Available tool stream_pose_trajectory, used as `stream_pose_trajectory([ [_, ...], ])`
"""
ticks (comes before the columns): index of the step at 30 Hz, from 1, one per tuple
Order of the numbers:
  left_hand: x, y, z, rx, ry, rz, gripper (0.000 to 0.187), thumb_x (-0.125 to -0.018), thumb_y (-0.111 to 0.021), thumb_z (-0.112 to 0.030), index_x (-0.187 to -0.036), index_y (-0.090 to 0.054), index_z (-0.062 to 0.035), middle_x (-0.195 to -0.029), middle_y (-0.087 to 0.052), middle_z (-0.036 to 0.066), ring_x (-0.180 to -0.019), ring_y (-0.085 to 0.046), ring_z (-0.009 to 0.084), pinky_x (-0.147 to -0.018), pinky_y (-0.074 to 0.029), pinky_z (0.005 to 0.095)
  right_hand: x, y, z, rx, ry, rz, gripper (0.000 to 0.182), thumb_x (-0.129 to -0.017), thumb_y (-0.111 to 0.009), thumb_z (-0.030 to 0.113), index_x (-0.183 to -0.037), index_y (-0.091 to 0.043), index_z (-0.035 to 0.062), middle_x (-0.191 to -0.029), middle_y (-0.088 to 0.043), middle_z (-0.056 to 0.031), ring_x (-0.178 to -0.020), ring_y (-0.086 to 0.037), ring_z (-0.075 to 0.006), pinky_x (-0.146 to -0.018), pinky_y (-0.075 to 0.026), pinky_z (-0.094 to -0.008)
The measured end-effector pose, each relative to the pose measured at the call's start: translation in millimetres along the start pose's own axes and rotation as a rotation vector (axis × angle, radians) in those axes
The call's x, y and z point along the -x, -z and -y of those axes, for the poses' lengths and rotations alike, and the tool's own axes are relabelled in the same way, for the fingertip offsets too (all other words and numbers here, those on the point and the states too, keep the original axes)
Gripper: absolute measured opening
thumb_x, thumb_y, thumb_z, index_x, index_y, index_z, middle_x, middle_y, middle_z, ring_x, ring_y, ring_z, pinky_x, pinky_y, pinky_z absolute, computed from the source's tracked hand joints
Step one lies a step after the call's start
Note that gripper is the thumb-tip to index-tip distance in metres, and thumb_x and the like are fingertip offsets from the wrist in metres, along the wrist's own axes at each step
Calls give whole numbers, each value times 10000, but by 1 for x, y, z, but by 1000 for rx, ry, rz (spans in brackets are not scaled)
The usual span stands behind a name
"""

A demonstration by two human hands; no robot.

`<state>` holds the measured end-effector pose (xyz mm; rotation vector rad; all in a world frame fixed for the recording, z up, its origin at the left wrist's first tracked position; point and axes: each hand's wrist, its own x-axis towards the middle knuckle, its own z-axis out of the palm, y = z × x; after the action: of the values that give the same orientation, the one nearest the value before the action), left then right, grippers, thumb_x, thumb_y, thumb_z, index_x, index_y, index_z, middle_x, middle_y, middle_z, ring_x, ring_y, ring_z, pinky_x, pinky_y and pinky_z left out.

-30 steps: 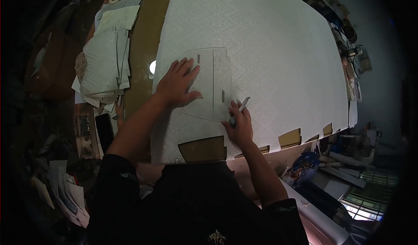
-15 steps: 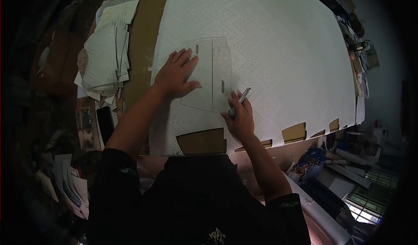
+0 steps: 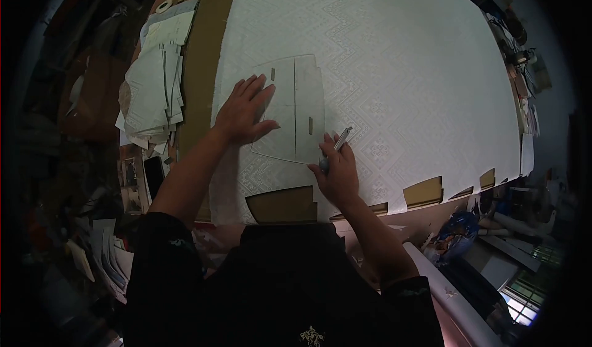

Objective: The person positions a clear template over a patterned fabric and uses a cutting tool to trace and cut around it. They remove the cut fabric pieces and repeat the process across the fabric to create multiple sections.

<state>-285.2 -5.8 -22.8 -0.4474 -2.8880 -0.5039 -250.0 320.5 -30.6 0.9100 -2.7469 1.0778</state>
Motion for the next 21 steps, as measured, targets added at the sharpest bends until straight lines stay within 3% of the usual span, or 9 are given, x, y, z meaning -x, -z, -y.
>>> stream_pose_trajectory([
  [4, 1, 2, 1, 2, 3, 6, 904, -867, -729, -625, -1538, -492, -68, -1648, -371, 217, -1538, -316, 419, -1285, -202, 547, 1, -2, 1, 7, -28, 3, 561, -859, -837, 234, -1325, -564, 82, -1500, -578, -183, -1421, -488, -431, -1199, -363, -550],
  [12, 6, 0, 5, 70, 13, 15, 924, -862, -724, -632, -1547, -484, -61, -1666, -338, 221, -1558, -269, 414, -1301, -170, 518, 1, -5, 5, 85, 1, -38, 544, -821, -865, 192, -1275, -588, 71, -1438, -632, -173, -1391, -525, -416, -1180, -400, -537],
  [21, 7, 0, 3, 113, 104, 21, 886, -852, -759, -579, -1528, -516, -61, -1678, -319, 215, -1566, -242, 423, -1270, -266, 508, -1, -11, 9, 140, 40, -17, 542, -804, -869, 162, -1250, -578, 65, -1452, -625, -176, -1378, -525, -448, -1157, -418, -543],
])
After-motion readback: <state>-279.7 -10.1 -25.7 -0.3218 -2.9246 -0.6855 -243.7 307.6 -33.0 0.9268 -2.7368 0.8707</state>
